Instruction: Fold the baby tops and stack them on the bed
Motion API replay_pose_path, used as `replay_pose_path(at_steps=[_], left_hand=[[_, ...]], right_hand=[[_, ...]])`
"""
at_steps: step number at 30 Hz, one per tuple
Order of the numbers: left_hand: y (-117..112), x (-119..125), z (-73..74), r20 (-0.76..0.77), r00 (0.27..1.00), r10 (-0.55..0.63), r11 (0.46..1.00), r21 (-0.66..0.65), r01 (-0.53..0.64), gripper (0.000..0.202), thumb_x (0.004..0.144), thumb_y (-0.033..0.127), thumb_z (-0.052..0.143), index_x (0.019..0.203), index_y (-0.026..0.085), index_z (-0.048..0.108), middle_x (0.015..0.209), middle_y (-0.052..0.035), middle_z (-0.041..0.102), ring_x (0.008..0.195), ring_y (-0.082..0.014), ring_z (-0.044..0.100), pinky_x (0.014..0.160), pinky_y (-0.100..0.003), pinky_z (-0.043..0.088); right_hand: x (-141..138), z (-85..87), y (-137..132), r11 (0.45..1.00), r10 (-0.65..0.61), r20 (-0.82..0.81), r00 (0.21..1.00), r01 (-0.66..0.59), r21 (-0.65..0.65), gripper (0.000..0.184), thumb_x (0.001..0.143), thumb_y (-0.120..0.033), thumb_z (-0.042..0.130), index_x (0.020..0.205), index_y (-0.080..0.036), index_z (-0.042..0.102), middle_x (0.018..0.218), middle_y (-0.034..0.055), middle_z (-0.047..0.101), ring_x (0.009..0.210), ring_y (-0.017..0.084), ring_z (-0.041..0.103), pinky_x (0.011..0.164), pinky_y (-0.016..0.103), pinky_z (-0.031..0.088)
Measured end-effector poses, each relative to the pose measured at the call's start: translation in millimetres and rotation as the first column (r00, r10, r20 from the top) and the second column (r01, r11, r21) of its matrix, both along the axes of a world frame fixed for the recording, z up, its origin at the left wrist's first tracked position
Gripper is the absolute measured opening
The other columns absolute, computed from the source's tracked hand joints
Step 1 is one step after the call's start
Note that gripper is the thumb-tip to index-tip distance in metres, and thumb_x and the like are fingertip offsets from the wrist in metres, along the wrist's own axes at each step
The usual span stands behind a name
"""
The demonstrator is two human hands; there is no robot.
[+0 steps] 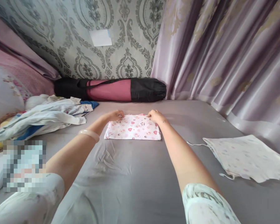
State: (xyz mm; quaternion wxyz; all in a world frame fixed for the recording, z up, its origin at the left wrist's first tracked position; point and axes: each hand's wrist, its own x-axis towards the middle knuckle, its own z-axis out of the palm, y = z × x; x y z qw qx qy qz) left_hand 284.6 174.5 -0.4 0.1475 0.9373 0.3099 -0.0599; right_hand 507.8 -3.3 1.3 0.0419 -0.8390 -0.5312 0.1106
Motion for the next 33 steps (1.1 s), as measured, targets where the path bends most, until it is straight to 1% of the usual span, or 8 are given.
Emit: replay_pose_path(at_steps=[3,8,11,15,20,24,29,33], left_hand=[[16,10,4.9,-0.116,0.993,0.024,0.998,-0.062,-0.031,0.053,0.069,0.029,0.067,0.121,0.022,0.065,0.125,-0.0084,0.067,0.101,-0.0234,0.066,0.085,-0.029,0.051],[29,30,19.6,-0.305,0.952,-0.014,0.992,-0.127,-0.027,0.055,0.059,0.031,0.074,0.113,0.02,0.072,0.118,-0.0126,0.071,0.097,-0.0311,0.068,0.08,-0.035,0.053],[33,35,25.3,-0.34,0.94,-0.025,0.988,-0.152,-0.029,0.054,0.053,0.032,0.078,0.107,0.022,0.075,0.114,-0.0129,0.072,0.096,-0.0333,0.068,0.079,-0.038,0.053],[37,32,25.1,-0.319,0.948,0.009,0.982,-0.177,-0.069,0.052,0.05,0.032,0.08,0.101,0.024,0.076,0.113,-0.0122,0.073,0.099,-0.0343,0.068,0.081,-0.038,0.053],[34,22,21.6,-0.305,0.952,-0.033,0.982,-0.189,-0.026,0.052,0.06,0.036,0.073,0.111,0.025,0.072,0.122,-0.009,0.069,0.102,-0.029,0.066,0.083,-0.032,0.051],[19,11,21.1,-0.268,0.963,-0.033,0.996,-0.086,0.01,0.054,0.069,0.04,0.066,0.121,0.025,0.065,0.134,-0.0087,0.062,0.108,-0.0265,0.063,0.086,-0.03,0.05],[-8,-4,25.2,-0.183,0.982,0.046,0.996,0.08,-0.031,0.049,0.078,0.038,0.061,0.125,0.023,0.06,0.133,-0.0088,0.062,0.115,-0.0284,0.06,0.104,-0.043,0.038],[-17,-16,34.7,-0.125,0.992,0.019,0.994,0.108,-0.006,0.043,0.08,0.033,0.058,0.122,0.026,0.063,0.131,-0.0068,0.064,0.12,-0.0292,0.057,0.106,-0.046,0.033]], right_hand=[[11,2.6,10,0.996,-0.032,-0.026,0.999,0.03,-0.087,0.04,0.082,-0.02,0.069,0.121,-0.026,0.067,0.123,0.0053,0.068,0.107,0.02,0.065,0.085,0.027,0.048],[17,9.3,18,0.972,-0.05,-0.008,0.999,0.047,-0.23,0.045,0.081,-0.03,0.073,0.125,-0.021,0.065,0.127,0.0081,0.066,0.104,0.021,0.066,0.082,0.028,0.05],[19,11.8,20,0.958,-0.026,0.025,0.999,0.032,-0.285,0.043,0.083,-0.034,0.073,0.124,-0.024,0.066,0.125,0.0067,0.067,0.101,0.021,0.067,0.08,0.028,0.05],[20,11.3,21,0.953,-0.032,0.015,0.999,0.036,-0.3,0.044,0.083,-0.035,0.072,0.125,-0.023,0.065,0.124,0.0081,0.067,0.101,0.024,0.068,0.082,0.032,0.051],[12,12.8,13,0.969,-0.076,0.0,0.997,0.074,-0.237,0.038,0.083,-0.033,0.07,0.119,-0.021,0.068,0.127,0.0113,0.065,0.111,0.027,0.064,0.089,0.034,0.049],[-3,14.5,-3,0.987,-0.062,0.024,0.998,0.065,-0.147,0.035,0.09,-0.031,0.062,0.121,-0.017,0.062,0.137,0.0149,0.057,0.122,0.027,0.056,0.093,0.034,0.045],[-12,8.4,-23,0.998,-0.059,0.003,0.998,0.06,-0.012,0.031,0.095,-0.031,0.052,0.123,-0.018,0.055,0.126,0.0139,0.063,0.113,0.027,0.061,0.087,0.034,0.044],[-13,10.3,-36,0.993,-0.059,0.0,0.998,0.059,0.106,0.026,0.093,-0.032,0.053,0.117,-0.022,0.057,0.12,0.011,0.066,0.106,0.026,0.063,0.082,0.031,0.044]])
